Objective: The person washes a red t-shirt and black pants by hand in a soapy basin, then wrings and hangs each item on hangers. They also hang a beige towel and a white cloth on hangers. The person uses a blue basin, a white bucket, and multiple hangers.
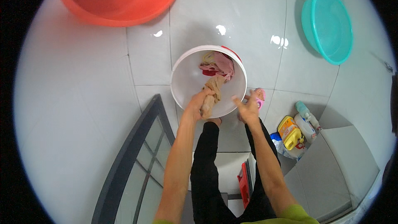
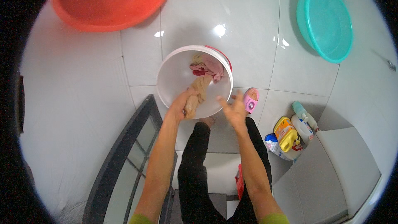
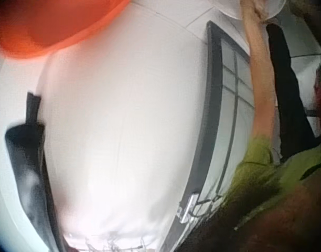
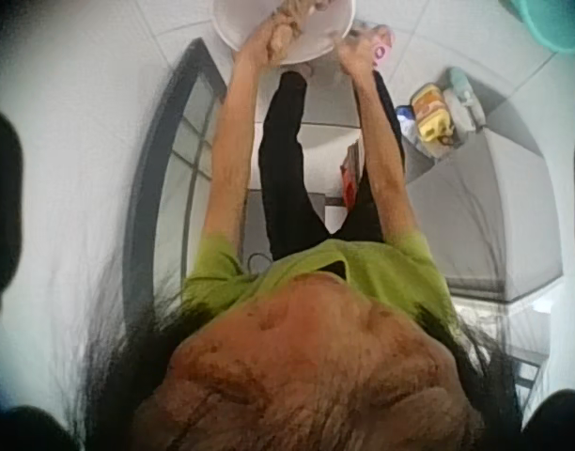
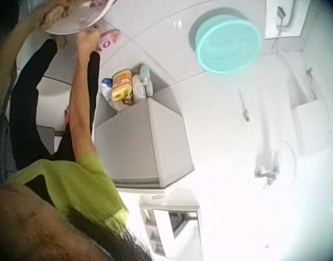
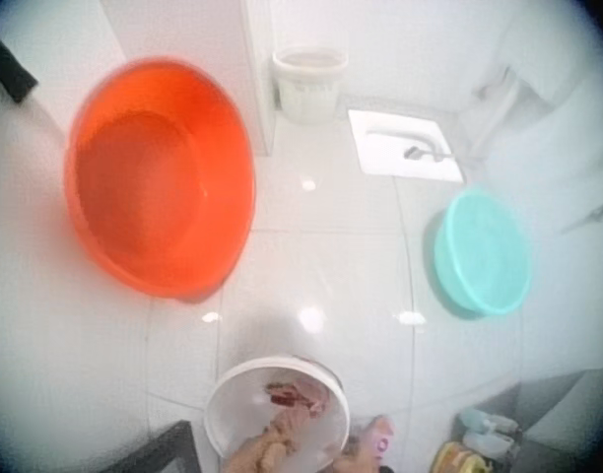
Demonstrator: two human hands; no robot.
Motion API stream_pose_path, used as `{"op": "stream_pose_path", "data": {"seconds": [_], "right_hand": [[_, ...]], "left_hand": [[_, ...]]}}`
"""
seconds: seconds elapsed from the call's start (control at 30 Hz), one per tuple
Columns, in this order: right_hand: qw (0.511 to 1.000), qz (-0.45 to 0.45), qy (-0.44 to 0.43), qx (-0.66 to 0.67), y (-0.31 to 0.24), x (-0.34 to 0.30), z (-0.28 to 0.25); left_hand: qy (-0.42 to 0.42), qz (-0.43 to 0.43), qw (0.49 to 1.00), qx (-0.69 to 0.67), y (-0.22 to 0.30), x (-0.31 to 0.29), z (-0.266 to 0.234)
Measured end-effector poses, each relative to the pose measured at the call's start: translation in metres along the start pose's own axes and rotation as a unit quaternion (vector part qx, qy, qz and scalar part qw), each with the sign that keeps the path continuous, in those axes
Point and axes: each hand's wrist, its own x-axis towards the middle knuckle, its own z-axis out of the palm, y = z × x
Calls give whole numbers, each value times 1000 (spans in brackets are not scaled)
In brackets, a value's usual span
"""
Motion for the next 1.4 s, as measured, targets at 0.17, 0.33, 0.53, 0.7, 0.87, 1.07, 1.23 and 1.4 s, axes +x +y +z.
{"op": "stream_pose_path", "data": {"seconds": [0.17,0.33,0.53,0.7,0.87,1.07,1.23,1.4], "right_hand": [[900,85,-81,421,-75,-33,-85],[589,-103,-456,660,-213,-97,-113],[377,-253,-626,634,-325,-156,-169],[449,-216,-609,617,-326,-191,-202],[679,-154,-511,503,-314,-198,-187],[838,-147,-447,275,-312,-194,-155],[880,-260,-358,173,-316,-192,-125],[912,-267,-267,159,-320,-192,-98]], "left_hand": [[-207,25,940,-269,-35,-154,36],[-451,-25,786,-422,-70,-285,116],[-681,-108,557,-464,-66,-390,159],[-602,-29,729,-325,-60,-435,130],[-364,96,907,-188,-43,-436,104],[-160,143,975,-59,-40,-403,87],[-83,230,969,21,-35,-357,75],[-20,414,903,110,-22,-325,69]]}}
